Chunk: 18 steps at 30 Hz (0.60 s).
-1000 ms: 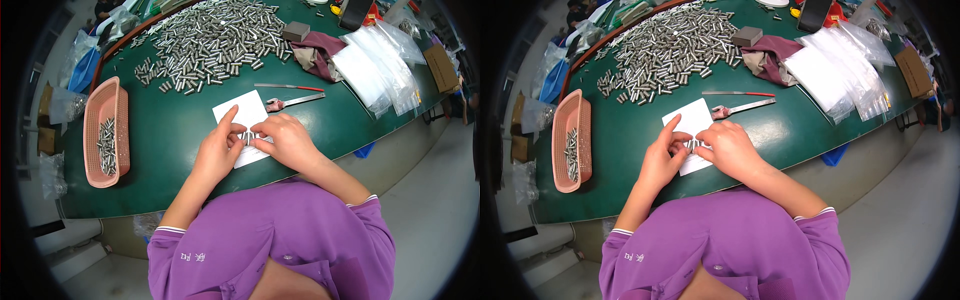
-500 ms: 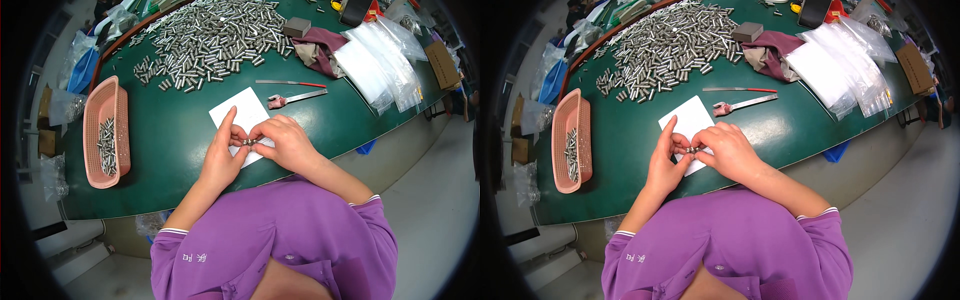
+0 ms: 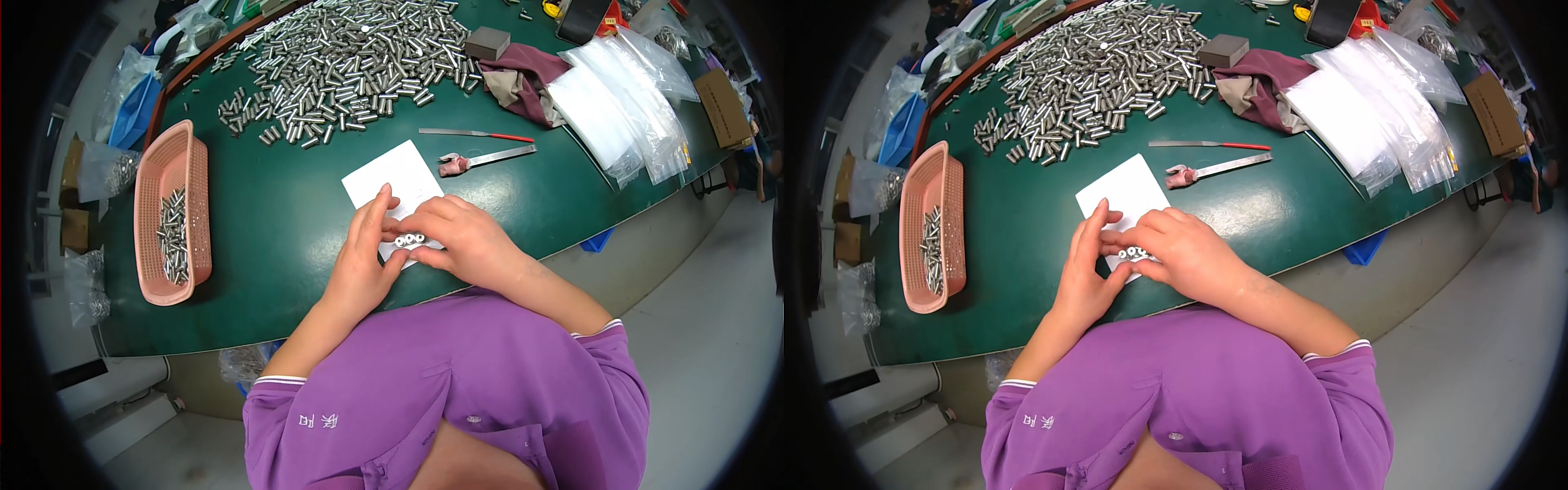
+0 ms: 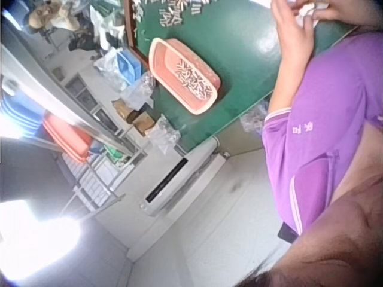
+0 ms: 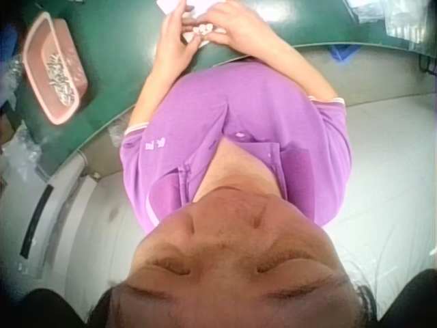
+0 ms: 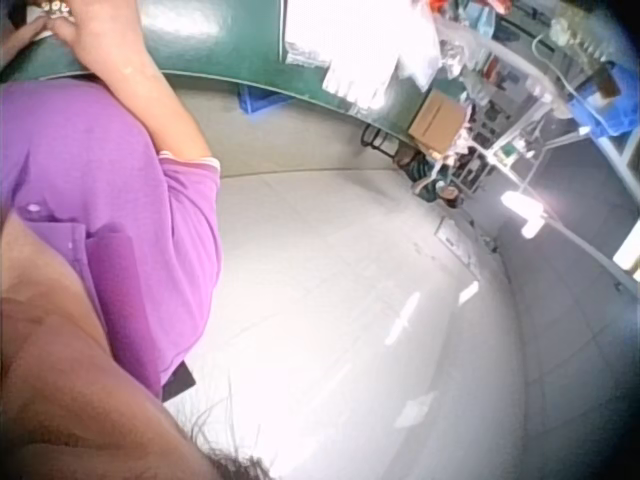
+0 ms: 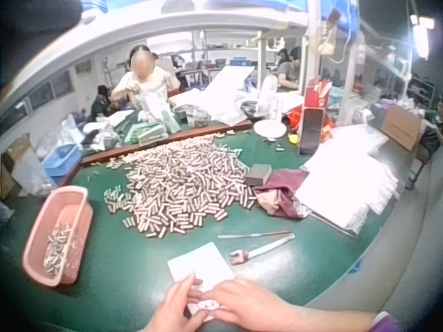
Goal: The person sorts small cylindrical metal parts on a green workbench. They pick up individual pieces from a large pile, inspect them, and arrange them in neat rows on a white paper sheet. The person occasionally uses a metal ruler to measure or align the parts.
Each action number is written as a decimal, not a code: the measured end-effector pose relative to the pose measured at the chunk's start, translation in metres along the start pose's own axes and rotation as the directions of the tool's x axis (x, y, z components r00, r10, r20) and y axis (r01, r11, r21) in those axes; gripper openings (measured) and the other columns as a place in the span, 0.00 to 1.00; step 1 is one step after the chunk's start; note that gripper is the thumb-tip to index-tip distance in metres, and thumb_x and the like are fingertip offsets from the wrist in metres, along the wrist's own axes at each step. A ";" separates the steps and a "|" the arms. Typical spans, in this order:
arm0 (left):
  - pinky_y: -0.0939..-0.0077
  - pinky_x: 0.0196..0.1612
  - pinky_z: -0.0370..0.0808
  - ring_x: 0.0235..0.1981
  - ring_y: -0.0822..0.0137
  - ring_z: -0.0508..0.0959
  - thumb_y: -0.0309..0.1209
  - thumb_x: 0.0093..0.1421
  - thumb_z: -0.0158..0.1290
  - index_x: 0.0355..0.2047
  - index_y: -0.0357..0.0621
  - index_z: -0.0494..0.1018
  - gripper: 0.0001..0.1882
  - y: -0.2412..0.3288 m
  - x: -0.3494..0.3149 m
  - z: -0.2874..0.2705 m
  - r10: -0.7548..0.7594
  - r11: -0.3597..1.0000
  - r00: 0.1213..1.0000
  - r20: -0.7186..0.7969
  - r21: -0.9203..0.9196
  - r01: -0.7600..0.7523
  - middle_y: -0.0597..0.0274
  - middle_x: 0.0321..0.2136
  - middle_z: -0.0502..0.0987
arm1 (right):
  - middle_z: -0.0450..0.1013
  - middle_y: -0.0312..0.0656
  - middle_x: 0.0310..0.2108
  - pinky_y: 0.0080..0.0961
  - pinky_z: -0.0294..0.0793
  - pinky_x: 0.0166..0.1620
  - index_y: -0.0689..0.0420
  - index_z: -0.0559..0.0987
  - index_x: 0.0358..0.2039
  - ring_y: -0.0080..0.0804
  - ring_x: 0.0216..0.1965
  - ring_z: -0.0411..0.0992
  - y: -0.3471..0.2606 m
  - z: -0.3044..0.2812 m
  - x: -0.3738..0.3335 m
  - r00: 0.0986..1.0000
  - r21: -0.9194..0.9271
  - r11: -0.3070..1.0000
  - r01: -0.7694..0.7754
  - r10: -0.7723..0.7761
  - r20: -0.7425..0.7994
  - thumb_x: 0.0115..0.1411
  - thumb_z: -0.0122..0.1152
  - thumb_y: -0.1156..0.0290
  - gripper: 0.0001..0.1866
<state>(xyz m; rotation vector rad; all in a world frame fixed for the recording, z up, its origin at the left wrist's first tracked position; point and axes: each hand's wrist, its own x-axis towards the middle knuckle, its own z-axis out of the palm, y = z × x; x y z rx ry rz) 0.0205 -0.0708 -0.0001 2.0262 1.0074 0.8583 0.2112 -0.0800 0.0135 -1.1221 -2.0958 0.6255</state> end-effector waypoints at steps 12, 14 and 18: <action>0.71 0.47 0.72 0.44 0.63 0.72 0.13 0.46 0.55 0.65 0.40 0.48 0.46 0.003 -0.007 -0.022 -0.030 0.994 0.995 -0.093 0.102 0.039 0.50 0.54 0.64 | 0.67 0.40 0.29 0.33 0.74 0.34 0.56 0.73 0.31 0.38 0.33 0.72 -0.004 -0.007 0.015 0.980 -0.153 0.973 0.170 -0.152 0.127 0.52 0.57 0.73 0.06; 0.72 0.47 0.72 0.44 0.63 0.72 0.13 0.46 0.55 0.65 0.40 0.49 0.46 0.004 -0.006 -0.024 -0.027 0.993 0.992 -0.125 0.108 0.041 0.50 0.54 0.64 | 0.69 0.38 0.30 0.32 0.74 0.35 0.55 0.75 0.33 0.37 0.33 0.72 -0.006 -0.014 0.016 0.984 -0.195 0.967 0.165 -0.147 0.105 0.53 0.61 0.71 0.07; 0.72 0.47 0.72 0.44 0.64 0.73 0.13 0.47 0.55 0.65 0.40 0.50 0.45 -0.001 -0.007 -0.023 -0.044 0.994 0.986 -0.162 0.087 0.059 0.50 0.54 0.64 | 0.71 0.39 0.31 0.31 0.74 0.37 0.56 0.75 0.34 0.36 0.34 0.73 0.002 -0.013 0.016 0.984 -0.256 0.959 0.126 -0.088 0.154 0.52 0.62 0.72 0.08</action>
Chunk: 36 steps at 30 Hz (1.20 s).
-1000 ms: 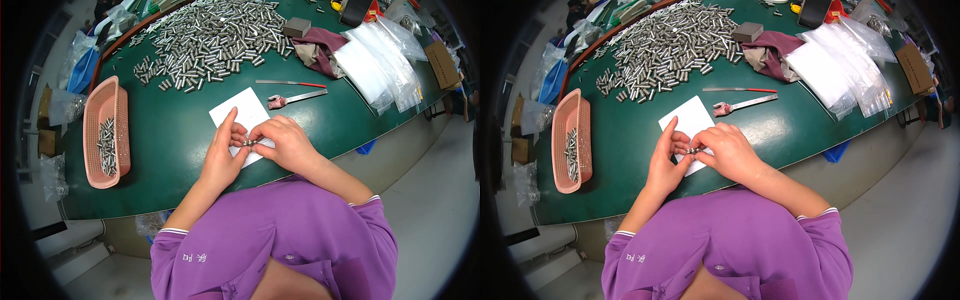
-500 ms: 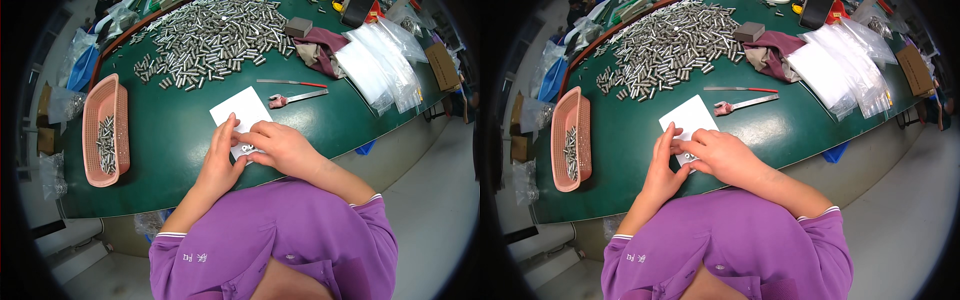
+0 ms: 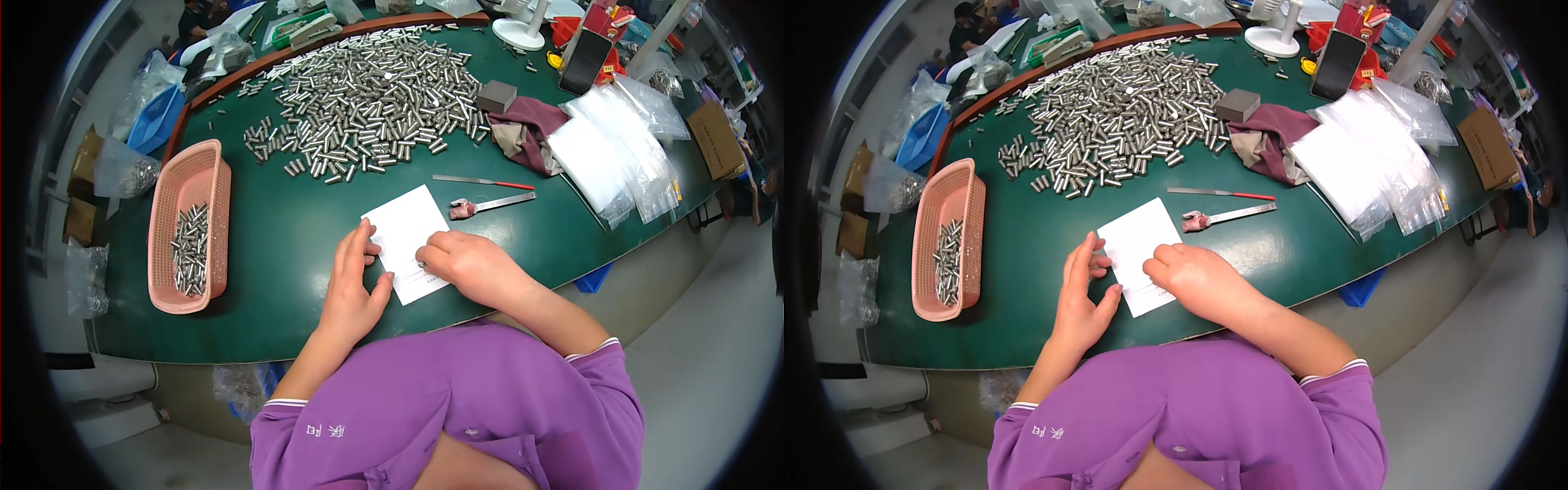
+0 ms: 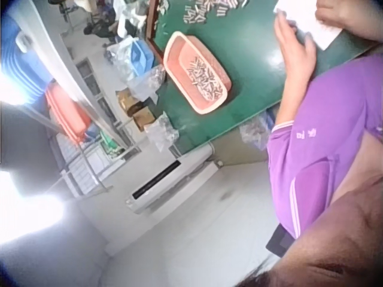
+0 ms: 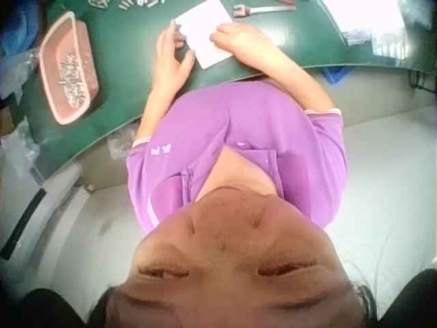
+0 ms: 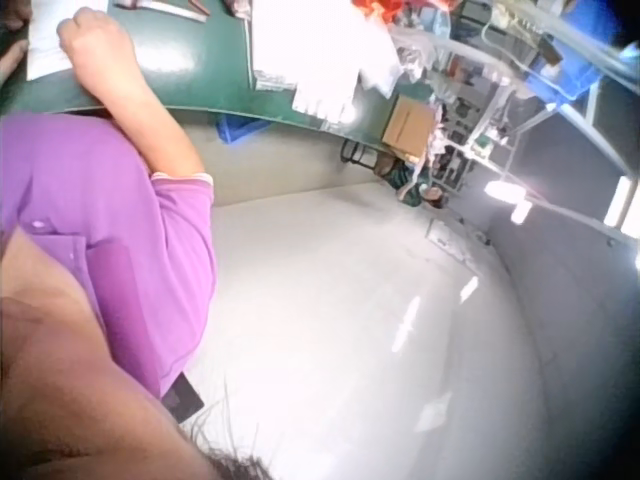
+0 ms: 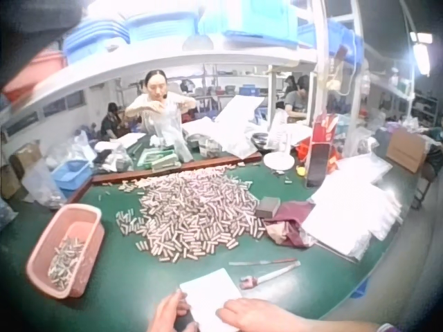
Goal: The person sorts small cylindrical metal parts on a green workbench. They pick up individual pieces from a large pile, inspect them, and arrange them in neat rows on a white paper sheet. The person occasionally uses a metal ruler to measure or align the parts.
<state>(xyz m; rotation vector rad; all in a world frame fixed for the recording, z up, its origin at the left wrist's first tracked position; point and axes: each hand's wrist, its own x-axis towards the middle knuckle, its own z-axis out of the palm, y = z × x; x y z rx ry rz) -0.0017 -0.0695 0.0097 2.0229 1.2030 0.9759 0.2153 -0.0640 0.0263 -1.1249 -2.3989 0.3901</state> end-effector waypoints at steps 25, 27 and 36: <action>0.77 0.46 0.72 0.44 0.69 0.73 0.14 0.51 0.53 0.58 0.38 0.61 0.33 0.003 -0.004 0.005 -0.148 0.944 0.986 0.077 -0.286 0.164 0.55 0.53 0.64 | 0.65 0.30 0.30 0.07 0.69 0.30 0.55 0.71 0.40 0.13 0.29 0.64 0.018 0.008 0.003 0.929 0.811 -0.584 -0.043 0.275 0.247 0.64 0.53 0.57 0.14; 0.77 0.46 0.72 0.44 0.69 0.72 0.14 0.52 0.52 0.58 0.37 0.62 0.31 0.004 -0.004 0.005 -0.169 0.916 0.980 0.106 -0.351 0.196 0.56 0.53 0.64 | 0.66 0.30 0.32 0.08 0.71 0.32 0.55 0.71 0.41 0.14 0.30 0.65 0.018 0.010 0.003 0.924 0.821 -0.570 -0.034 0.296 0.244 0.64 0.53 0.57 0.14; 0.74 0.46 0.74 0.44 0.66 0.74 0.30 0.66 0.47 0.59 0.36 0.59 0.23 0.004 -0.003 0.005 -0.346 0.443 0.870 0.352 -0.756 0.482 0.52 0.49 0.67 | 0.71 0.35 0.38 0.18 0.74 0.39 0.58 0.71 0.44 0.20 0.37 0.70 0.015 0.014 0.004 0.890 0.921 -0.374 -0.113 0.374 0.261 0.64 0.54 0.71 0.10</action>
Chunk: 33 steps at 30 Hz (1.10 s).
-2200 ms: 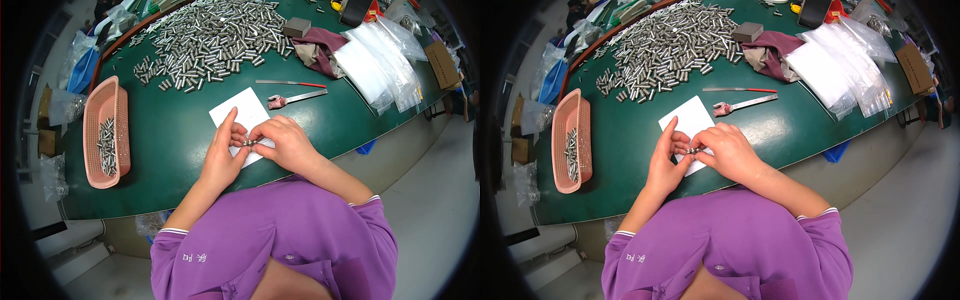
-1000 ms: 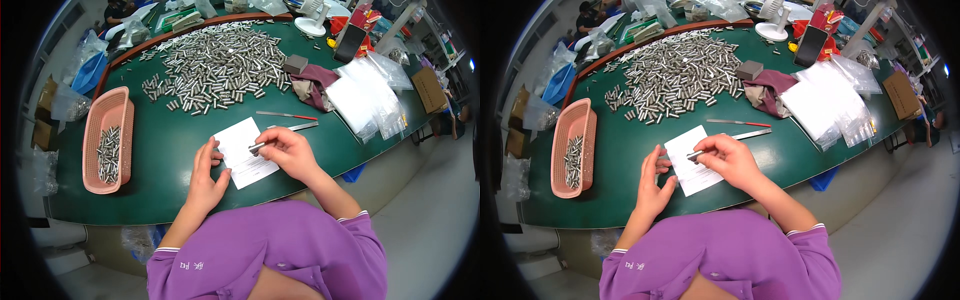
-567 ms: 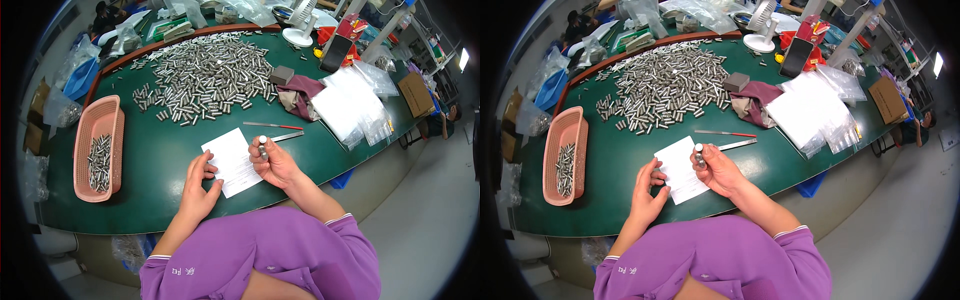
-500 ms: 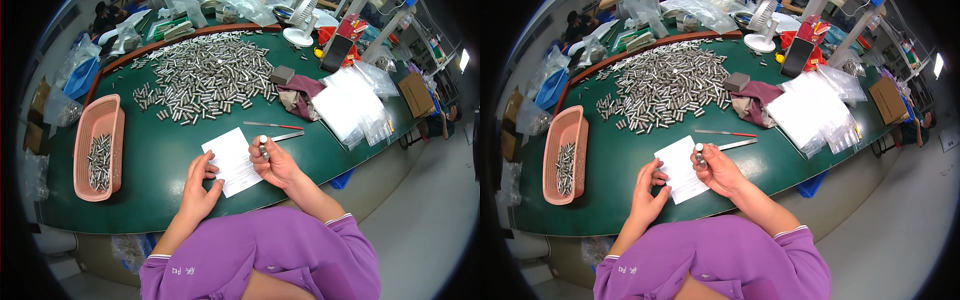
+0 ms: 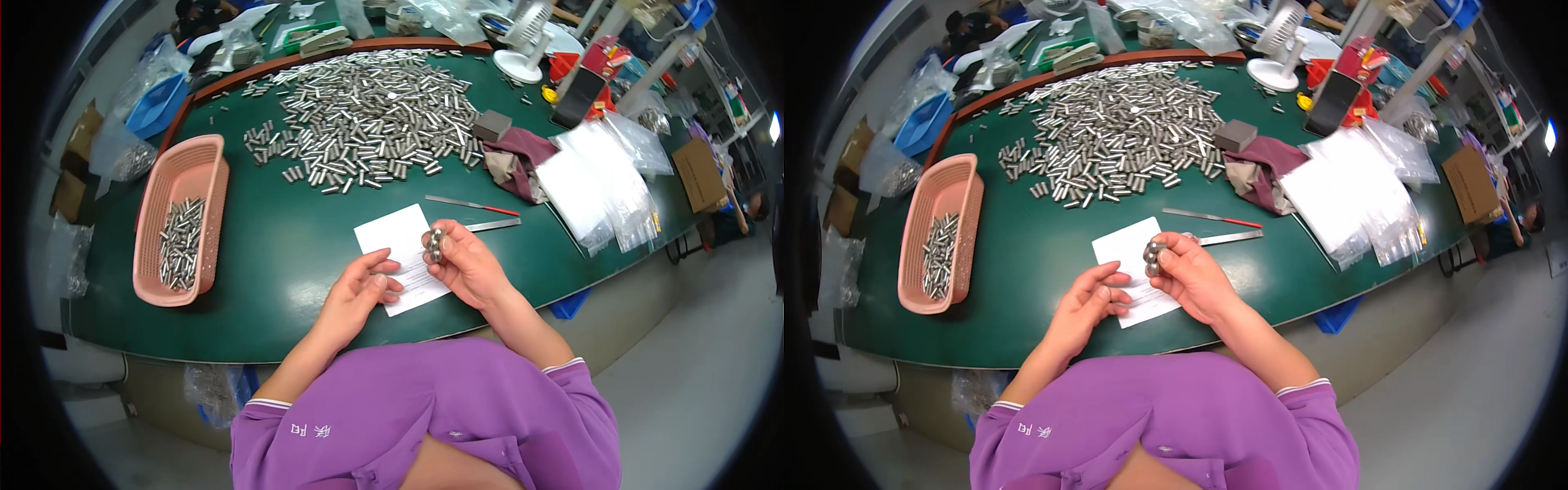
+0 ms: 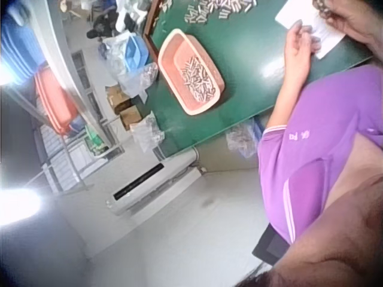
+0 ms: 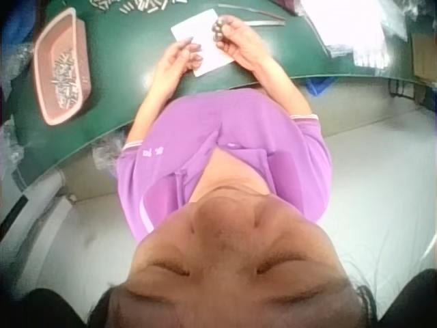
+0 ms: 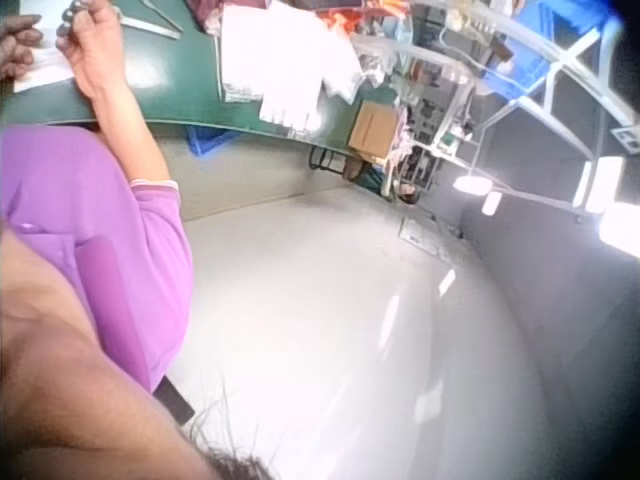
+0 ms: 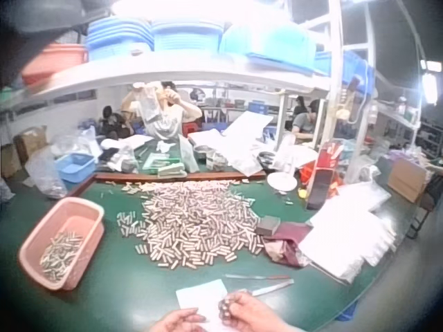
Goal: The person sorts small cylindrical metal parts on a green workbench. They pick up individual pieces from a large pile, inspect them, and arrange them in neat rows on a white paper sheet. The person occasionally uses a metal ruler to measure or align the parts.
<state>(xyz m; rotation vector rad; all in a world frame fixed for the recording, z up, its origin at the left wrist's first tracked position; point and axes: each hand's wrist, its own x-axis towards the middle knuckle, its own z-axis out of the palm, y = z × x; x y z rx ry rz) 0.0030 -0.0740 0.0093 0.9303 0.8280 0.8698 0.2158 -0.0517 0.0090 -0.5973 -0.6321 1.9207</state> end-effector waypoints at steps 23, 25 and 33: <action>0.70 0.56 0.64 0.52 0.63 0.69 0.46 0.65 0.45 0.56 0.32 0.64 0.29 0.125 -0.030 -0.229 0.522 0.809 0.467 -0.713 0.588 -0.007 0.53 0.52 0.69 | 0.74 0.41 0.36 0.29 0.73 0.40 0.57 0.78 0.38 0.36 0.38 0.73 -0.043 0.008 0.016 0.899 -0.979 -0.052 0.196 -0.388 0.200 0.52 0.62 0.74 0.12; 0.70 0.57 0.64 0.53 0.62 0.69 0.43 0.65 0.46 0.57 0.30 0.62 0.29 0.125 -0.023 -0.228 0.609 0.747 0.428 -0.668 0.664 -0.028 0.51 0.54 0.68 | 0.74 0.41 0.36 0.30 0.72 0.43 0.57 0.78 0.38 0.38 0.40 0.72 -0.051 0.004 0.020 0.887 -0.982 -0.078 0.172 -0.421 0.188 0.52 0.62 0.74 0.12; 0.75 0.42 0.76 0.40 0.67 0.76 0.26 0.55 0.58 0.45 0.41 0.74 0.17 0.091 0.066 -0.090 0.549 0.471 0.831 -0.091 0.855 -0.218 0.58 0.39 0.74 | 0.75 0.44 0.39 0.35 0.71 0.48 0.56 0.78 0.39 0.43 0.45 0.72 -0.083 -0.007 0.096 0.884 -0.940 -0.340 0.015 -0.434 0.171 0.49 0.62 0.71 0.14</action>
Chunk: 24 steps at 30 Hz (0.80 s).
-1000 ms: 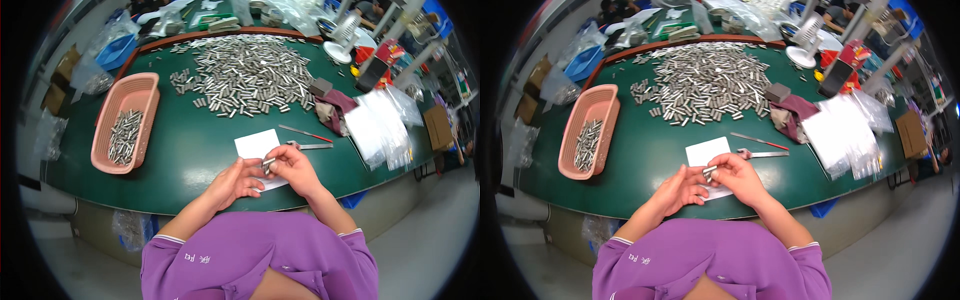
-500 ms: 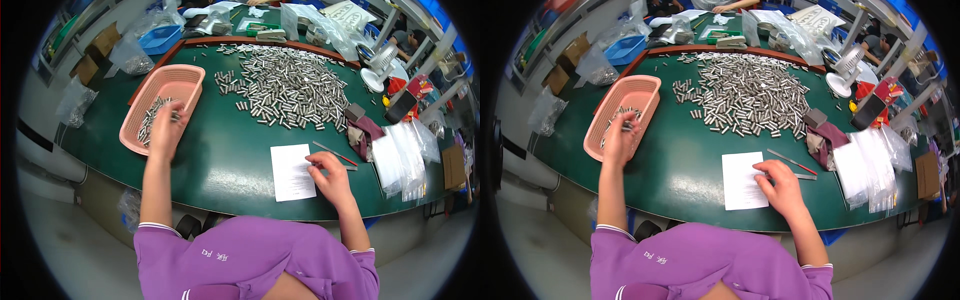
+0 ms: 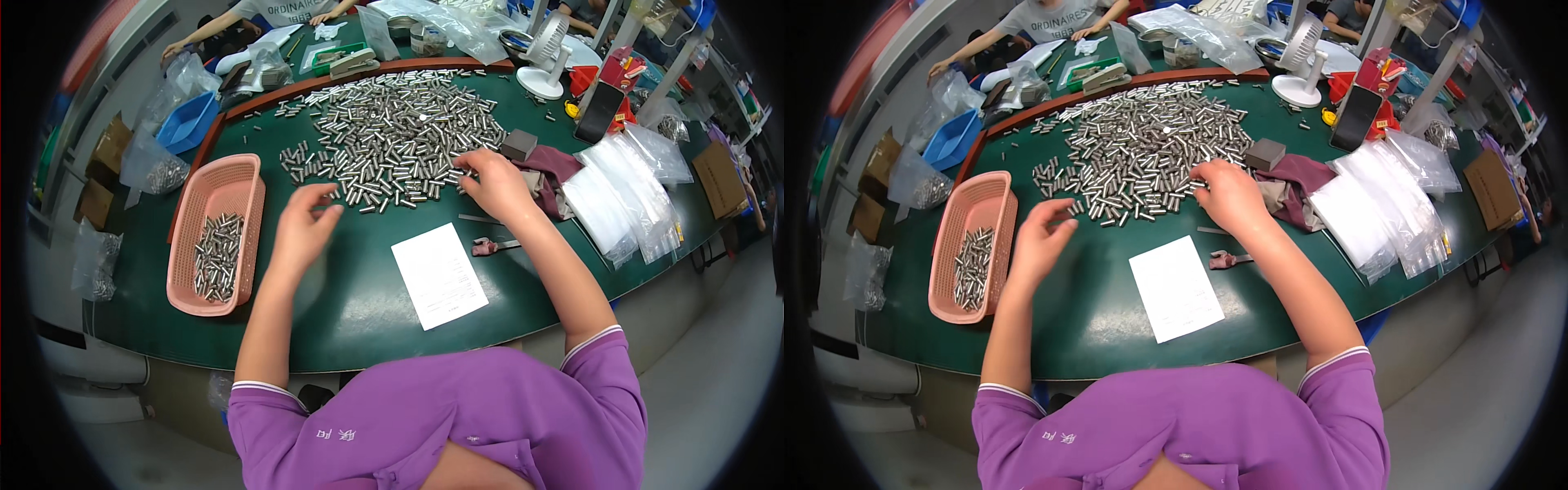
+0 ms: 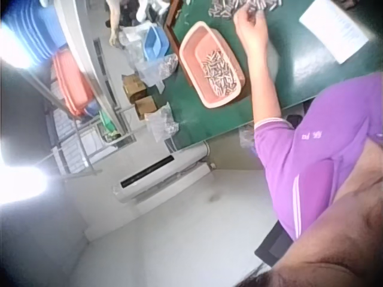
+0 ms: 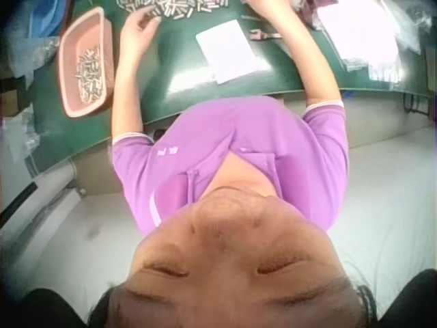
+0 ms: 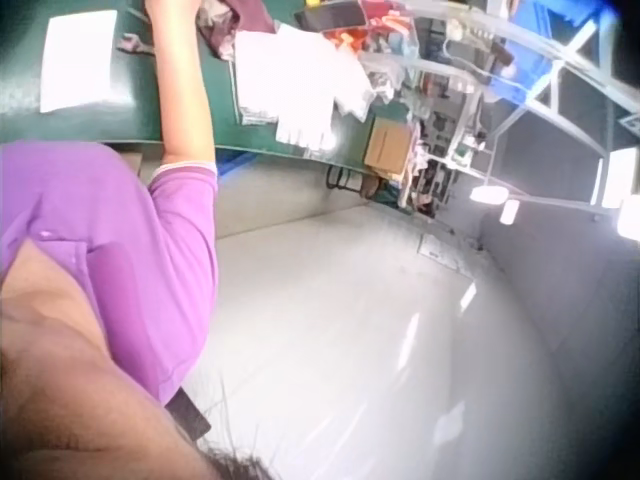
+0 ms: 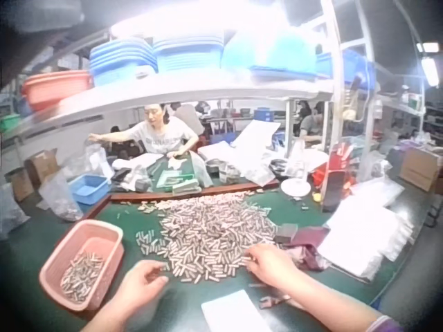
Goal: The person sorts small cylindrical metal parts on a green workbench. They pick up individual pieces from a large pile, inspect them, and arrange them in neat rows on a white paper sheet. The person occasionally uses a metal ruler to measure or align the parts.
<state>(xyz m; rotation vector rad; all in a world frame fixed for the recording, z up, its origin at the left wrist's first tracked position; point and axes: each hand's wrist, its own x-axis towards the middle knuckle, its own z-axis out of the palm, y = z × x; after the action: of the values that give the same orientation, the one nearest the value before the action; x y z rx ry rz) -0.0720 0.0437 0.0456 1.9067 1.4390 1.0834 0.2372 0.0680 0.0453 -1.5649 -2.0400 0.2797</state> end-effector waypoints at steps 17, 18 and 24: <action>0.58 0.56 0.69 0.56 0.46 0.64 0.47 0.31 0.73 0.57 0.40 0.62 0.54 -0.016 0.171 0.096 -0.210 0.769 0.965 0.156 0.636 0.064 0.45 0.54 0.63 | 0.61 0.48 0.57 0.40 0.68 0.56 0.49 0.62 0.61 0.50 0.57 0.63 0.001 0.056 0.157 0.964 -0.280 0.960 0.021 0.055 0.261 0.32 0.79 0.60 0.53; 0.58 0.57 0.67 0.57 0.46 0.64 0.49 0.29 0.73 0.61 0.41 0.58 0.59 -0.023 0.179 0.096 -0.222 0.772 0.962 0.160 0.632 0.073 0.45 0.55 0.62 | 0.60 0.48 0.58 0.40 0.68 0.56 0.48 0.61 0.61 0.50 0.57 0.63 0.004 0.055 0.163 0.964 -0.297 0.954 0.032 0.049 0.262 0.32 0.79 0.58 0.54; 0.58 0.61 0.62 0.59 0.43 0.61 0.55 0.28 0.71 0.63 0.44 0.56 0.62 -0.045 0.213 0.089 -0.257 0.792 0.926 0.277 0.610 0.037 0.44 0.58 0.61 | 0.61 0.48 0.58 0.39 0.65 0.58 0.47 0.63 0.62 0.50 0.58 0.62 0.034 0.046 0.188 0.913 -0.378 0.925 -0.033 0.182 0.364 0.30 0.77 0.45 0.56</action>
<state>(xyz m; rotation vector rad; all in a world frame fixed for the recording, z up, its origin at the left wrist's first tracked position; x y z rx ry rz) 0.0038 0.2656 0.0231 2.1975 1.8128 0.1784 0.2084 0.2627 0.0464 -1.9861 -2.4231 0.2875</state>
